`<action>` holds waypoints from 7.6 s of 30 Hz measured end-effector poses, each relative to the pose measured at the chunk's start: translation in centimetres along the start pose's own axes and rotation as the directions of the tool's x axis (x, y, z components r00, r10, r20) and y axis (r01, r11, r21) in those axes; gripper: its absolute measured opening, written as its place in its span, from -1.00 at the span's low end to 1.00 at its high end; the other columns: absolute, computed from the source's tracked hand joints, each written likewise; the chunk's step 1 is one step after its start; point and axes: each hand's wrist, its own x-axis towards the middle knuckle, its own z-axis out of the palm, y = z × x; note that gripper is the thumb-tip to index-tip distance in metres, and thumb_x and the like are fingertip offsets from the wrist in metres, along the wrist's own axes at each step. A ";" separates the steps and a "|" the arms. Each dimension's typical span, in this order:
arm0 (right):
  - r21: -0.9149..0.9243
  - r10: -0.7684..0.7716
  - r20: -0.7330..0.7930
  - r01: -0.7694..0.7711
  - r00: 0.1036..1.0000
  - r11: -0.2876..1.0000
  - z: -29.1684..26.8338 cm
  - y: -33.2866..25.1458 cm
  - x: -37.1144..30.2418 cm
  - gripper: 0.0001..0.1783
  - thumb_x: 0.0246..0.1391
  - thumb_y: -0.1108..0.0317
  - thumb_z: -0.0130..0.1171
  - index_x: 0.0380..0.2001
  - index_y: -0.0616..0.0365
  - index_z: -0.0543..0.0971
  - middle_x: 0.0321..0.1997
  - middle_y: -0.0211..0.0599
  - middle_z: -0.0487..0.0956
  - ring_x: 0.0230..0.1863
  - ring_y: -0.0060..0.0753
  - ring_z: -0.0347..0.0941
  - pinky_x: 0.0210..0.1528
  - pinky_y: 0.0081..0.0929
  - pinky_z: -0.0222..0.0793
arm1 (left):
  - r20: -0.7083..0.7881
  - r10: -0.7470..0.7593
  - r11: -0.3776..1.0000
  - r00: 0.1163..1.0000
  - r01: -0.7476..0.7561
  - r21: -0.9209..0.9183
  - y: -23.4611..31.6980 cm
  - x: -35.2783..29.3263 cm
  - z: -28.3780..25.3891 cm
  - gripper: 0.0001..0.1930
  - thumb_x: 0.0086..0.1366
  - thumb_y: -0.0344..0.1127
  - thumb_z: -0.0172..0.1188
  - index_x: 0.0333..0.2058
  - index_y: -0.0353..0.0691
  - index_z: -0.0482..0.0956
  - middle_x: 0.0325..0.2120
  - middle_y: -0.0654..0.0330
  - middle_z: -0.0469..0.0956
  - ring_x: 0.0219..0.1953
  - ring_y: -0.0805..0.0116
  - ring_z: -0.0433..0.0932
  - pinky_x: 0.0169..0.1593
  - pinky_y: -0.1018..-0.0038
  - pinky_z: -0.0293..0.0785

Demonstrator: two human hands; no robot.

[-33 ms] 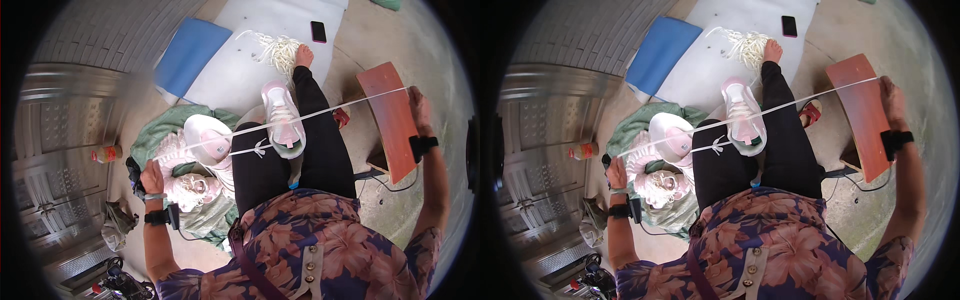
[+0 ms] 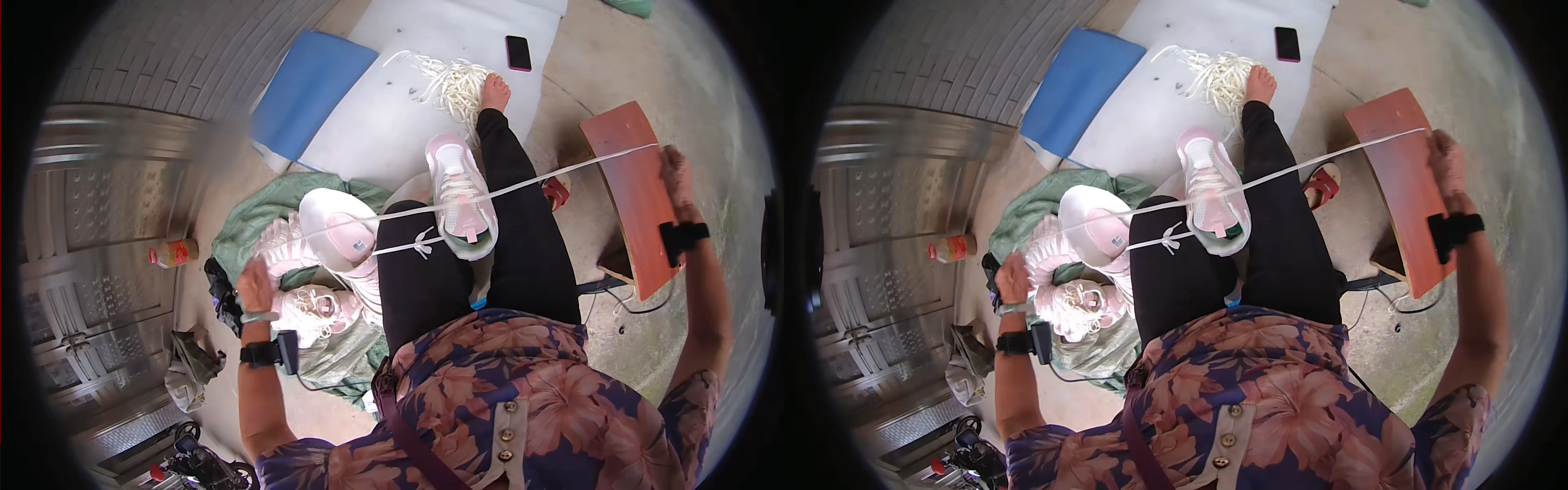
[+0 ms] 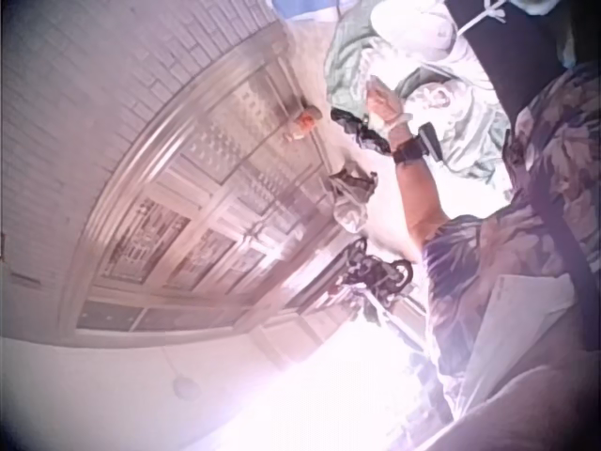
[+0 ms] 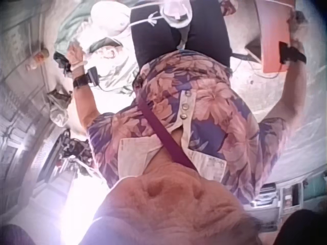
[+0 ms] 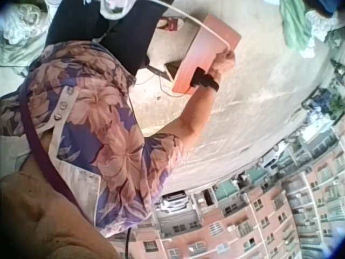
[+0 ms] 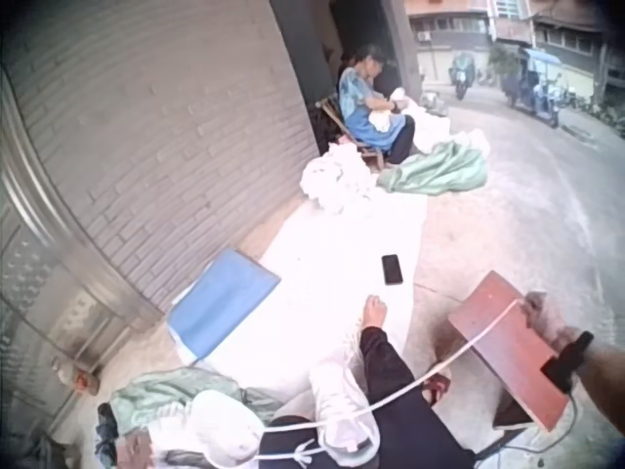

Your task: Lacing up new white sneakers in an outdoor assembly area.

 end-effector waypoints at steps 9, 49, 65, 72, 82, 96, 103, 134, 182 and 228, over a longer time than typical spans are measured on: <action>0.482 -0.005 0.811 -0.663 0.585 0.572 13.8 -12.9 -12.9 -0.89 0.02 0.32 -0.01 -0.48 0.09 0.44 -0.69 -0.43 0.40 -0.75 -0.63 0.30 -0.71 -0.67 0.31 | 0.844 0.003 0.809 0.536 0.495 -0.317 17.2 -2.1 13.0 -0.78 0.13 -0.22 -0.05 -0.57 -0.20 0.44 -0.76 0.25 0.33 -0.84 0.60 0.09 -0.79 0.65 -0.02; 0.435 -0.289 0.277 0.149 0.916 0.888 20.8 -15.5 -13.7 -0.85 -0.21 0.39 0.14 -0.62 0.24 0.42 -0.64 -0.11 0.40 -0.59 -0.14 0.37 -0.52 -0.40 0.27 | 0.311 0.051 0.660 0.949 0.201 -0.724 19.2 -3.7 18.7 -0.88 0.19 -0.31 0.06 -0.48 -0.21 0.42 -0.76 0.31 0.36 -0.79 0.62 0.30 -0.76 0.69 0.16; 0.373 -0.553 0.125 0.478 0.823 0.795 20.9 -15.1 -13.0 -0.79 -0.15 0.44 0.01 -0.35 0.20 0.49 -0.44 -0.05 0.48 -0.37 0.01 0.43 -0.34 -0.32 0.36 | 0.012 0.343 0.847 0.939 -0.304 -0.436 18.3 -2.5 22.2 -0.89 0.10 -0.40 0.04 -0.51 -0.31 0.44 -0.80 0.16 0.42 -0.79 0.46 0.43 -0.68 0.50 0.33; 0.384 -0.508 0.228 0.403 0.831 0.831 20.4 -15.4 -12.7 -0.76 -0.15 0.46 -0.02 -0.32 0.22 0.48 -0.42 0.04 0.48 -0.33 0.08 0.42 -0.32 -0.30 0.36 | 0.002 0.329 0.871 0.944 -0.303 -0.387 18.8 -2.5 22.0 -0.89 0.02 -0.40 0.02 -0.46 -0.31 0.42 -0.70 0.00 0.45 -0.64 0.10 0.46 -0.50 0.28 0.38; 0.426 -0.500 0.252 0.369 0.829 0.826 20.0 -15.5 -12.7 -0.77 -0.16 0.48 -0.02 -0.33 0.21 0.46 -0.47 0.03 0.47 -0.36 0.08 0.42 -0.34 -0.30 0.36 | 0.074 0.339 0.914 0.938 -0.309 -0.263 19.8 -2.9 22.3 -0.72 -0.02 -0.35 0.05 -0.31 -0.35 0.33 -0.55 -0.15 0.47 -0.43 -0.14 0.47 -0.28 0.12 0.36; 0.168 -0.457 0.382 0.426 0.803 0.889 18.7 -16.5 -12.5 -0.68 -0.15 0.33 0.09 -0.28 0.20 0.35 -0.58 -0.12 0.49 -0.50 -0.07 0.44 -0.42 -0.28 0.35 | 0.008 0.503 0.859 0.865 -0.498 -0.119 20.6 -5.7 19.4 -0.64 -0.06 -0.35 0.17 -0.26 -0.32 0.32 -0.48 -0.02 0.47 -0.41 -0.04 0.46 -0.37 0.15 0.37; 0.372 -0.726 0.146 0.642 0.672 0.670 19.5 -19.3 -13.7 -0.92 -0.17 0.37 0.05 -0.54 0.12 0.42 -0.58 -0.20 0.46 -0.47 -0.07 0.43 -0.43 -0.26 0.34 | 0.043 0.577 0.810 0.816 -0.578 0.099 20.6 -6.2 19.0 -0.72 -0.13 -0.30 0.15 -0.39 -0.29 0.42 -0.54 0.09 0.44 -0.43 0.11 0.43 -0.38 0.25 0.38; 0.291 -0.710 0.330 0.648 0.622 0.703 22.0 -20.4 -13.8 -0.89 -0.11 0.28 0.02 -0.55 0.05 0.45 -0.60 -0.21 0.49 -0.49 -0.08 0.45 -0.46 -0.21 0.35 | 0.182 0.431 0.902 0.884 -0.421 -0.093 20.4 -5.8 19.3 -0.67 -0.09 -0.46 0.00 -0.24 -0.26 0.41 -0.51 -0.05 0.50 -0.42 -0.02 0.49 -0.34 0.16 0.37; 0.346 -0.588 0.454 0.476 0.669 0.808 14.3 -14.6 -13.3 -0.95 -0.18 0.42 0.10 -0.58 0.09 0.43 -0.69 -0.21 0.43 -0.56 -0.11 0.42 -0.50 -0.29 0.27 | 0.385 0.383 0.727 0.840 -0.016 -0.687 19.4 -1.0 20.1 -0.92 0.09 -0.46 0.13 -0.39 -0.28 0.52 -0.58 0.37 0.47 -0.51 0.68 0.36 -0.43 0.72 0.29; 0.249 -0.467 0.368 0.398 0.804 0.883 18.3 -15.6 -12.7 -0.87 -0.25 0.37 0.05 -0.57 0.18 0.47 -0.60 -0.03 0.46 -0.45 0.03 0.42 -0.35 -0.16 0.33 | 0.151 0.552 0.754 0.820 -0.413 -0.510 22.0 -5.7 20.4 -0.94 -0.02 -0.47 0.05 -0.62 -0.19 0.45 -0.60 0.12 0.40 -0.49 0.13 0.44 -0.44 0.33 0.35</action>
